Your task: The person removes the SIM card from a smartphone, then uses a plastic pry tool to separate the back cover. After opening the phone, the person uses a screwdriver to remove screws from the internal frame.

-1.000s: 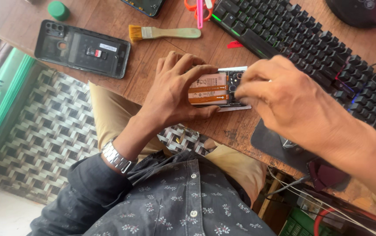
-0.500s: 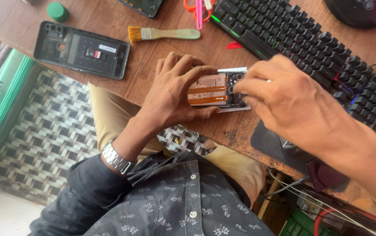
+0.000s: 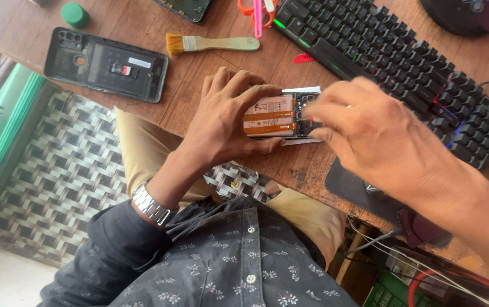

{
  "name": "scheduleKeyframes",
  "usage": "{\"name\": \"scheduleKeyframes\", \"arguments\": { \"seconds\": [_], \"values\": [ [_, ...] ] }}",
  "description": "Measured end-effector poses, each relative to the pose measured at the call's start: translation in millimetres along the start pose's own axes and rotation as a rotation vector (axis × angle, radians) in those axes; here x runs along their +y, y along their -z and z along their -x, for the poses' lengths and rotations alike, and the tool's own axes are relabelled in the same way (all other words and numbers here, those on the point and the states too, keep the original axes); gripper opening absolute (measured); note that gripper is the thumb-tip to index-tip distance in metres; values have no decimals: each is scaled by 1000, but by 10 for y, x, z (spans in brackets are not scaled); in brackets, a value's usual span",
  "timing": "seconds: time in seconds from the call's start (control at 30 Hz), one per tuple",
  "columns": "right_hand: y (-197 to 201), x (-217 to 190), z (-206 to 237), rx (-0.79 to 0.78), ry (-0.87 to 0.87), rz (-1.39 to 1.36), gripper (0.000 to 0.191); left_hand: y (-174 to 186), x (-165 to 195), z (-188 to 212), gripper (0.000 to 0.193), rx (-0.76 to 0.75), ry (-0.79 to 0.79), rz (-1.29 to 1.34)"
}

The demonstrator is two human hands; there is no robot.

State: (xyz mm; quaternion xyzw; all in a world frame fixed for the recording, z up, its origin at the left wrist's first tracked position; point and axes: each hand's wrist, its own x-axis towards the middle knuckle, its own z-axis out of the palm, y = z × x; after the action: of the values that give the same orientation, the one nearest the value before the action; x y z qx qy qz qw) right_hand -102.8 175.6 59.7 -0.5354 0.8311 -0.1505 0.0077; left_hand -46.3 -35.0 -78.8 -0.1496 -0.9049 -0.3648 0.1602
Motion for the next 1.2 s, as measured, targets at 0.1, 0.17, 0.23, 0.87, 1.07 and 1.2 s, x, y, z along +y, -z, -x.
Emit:
{"name": "scheduleKeyframes", "arguments": {
  "seconds": [0.1,0.17,0.23,0.87,1.07,1.2],
  "values": [
    [5,5,-9,-347,-585,158,28,-10,-3,3,72,0,-1,10],
    [19,2,1,-124,-187,0,15,-18,0,7,73,-11,6,8],
    [11,-4,7,-56,-93,-14,24,-9,-8,6,73,-10,13,3],
    [-44,-49,297,127,-484,-185,20,30,28,3,71,-7,-3,-2],
    [-144,-101,490,355,-586,-73,22,148,52,34,76,-67,-42,-23],
    [-279,-114,647,412,-704,-156,23,208,96,32,85,-74,-27,-26]
  ]
}}
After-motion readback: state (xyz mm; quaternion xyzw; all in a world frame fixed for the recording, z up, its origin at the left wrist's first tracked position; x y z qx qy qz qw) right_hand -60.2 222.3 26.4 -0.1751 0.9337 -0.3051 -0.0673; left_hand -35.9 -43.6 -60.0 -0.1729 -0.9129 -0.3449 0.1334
